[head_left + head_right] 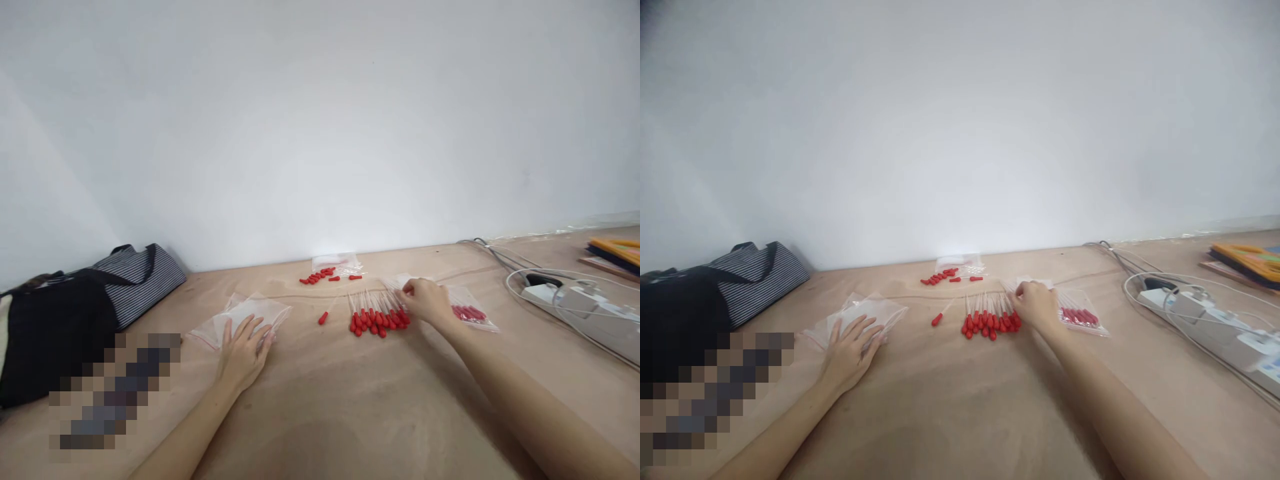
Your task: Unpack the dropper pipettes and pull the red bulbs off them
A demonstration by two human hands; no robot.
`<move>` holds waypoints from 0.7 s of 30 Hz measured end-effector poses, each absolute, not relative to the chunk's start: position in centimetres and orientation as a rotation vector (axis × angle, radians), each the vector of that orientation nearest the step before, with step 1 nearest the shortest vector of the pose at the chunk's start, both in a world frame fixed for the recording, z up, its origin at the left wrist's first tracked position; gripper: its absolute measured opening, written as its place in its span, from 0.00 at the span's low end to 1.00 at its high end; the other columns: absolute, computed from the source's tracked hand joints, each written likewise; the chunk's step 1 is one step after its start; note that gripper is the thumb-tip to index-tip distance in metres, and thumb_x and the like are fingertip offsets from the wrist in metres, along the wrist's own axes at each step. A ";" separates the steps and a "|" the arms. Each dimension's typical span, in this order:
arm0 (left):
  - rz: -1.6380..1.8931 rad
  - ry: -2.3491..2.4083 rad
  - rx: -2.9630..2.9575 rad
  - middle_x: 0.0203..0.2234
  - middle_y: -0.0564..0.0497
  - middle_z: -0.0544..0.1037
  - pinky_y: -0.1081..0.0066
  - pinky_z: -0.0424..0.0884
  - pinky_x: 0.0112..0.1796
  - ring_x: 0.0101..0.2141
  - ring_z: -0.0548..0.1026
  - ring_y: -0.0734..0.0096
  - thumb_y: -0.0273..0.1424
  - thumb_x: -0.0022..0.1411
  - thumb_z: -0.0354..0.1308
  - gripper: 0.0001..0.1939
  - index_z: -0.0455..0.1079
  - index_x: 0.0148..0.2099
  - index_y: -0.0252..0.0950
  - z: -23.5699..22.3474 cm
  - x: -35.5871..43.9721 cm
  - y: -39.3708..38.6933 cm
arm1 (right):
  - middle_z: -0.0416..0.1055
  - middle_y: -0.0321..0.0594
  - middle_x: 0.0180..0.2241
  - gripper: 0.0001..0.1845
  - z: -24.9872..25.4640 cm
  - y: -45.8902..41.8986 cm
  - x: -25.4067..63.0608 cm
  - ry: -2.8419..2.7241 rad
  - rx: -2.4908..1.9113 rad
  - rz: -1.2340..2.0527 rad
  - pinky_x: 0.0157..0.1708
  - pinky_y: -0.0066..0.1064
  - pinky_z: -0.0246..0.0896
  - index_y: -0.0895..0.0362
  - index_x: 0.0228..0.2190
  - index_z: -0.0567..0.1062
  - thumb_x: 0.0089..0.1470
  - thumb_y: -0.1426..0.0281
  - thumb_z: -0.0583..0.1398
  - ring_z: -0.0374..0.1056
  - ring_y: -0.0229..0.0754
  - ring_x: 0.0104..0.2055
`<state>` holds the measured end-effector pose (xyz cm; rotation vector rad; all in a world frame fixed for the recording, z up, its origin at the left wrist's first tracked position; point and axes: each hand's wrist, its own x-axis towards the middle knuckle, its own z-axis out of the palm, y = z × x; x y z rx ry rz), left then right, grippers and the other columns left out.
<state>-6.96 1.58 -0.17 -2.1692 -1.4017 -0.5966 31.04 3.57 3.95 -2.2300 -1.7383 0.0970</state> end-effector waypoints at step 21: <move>-0.703 -2.019 -2.443 0.42 0.41 0.72 0.66 0.61 0.44 0.44 0.68 0.61 0.17 0.55 0.43 0.21 0.64 0.49 0.33 0.5 7.0 5.6 | 0.70 0.44 0.21 0.14 1.3 5.5 38.4 -1.420 -2.427 0.283 0.38 0.48 0.52 0.55 0.16 0.72 0.41 0.60 0.55 0.67 0.52 0.33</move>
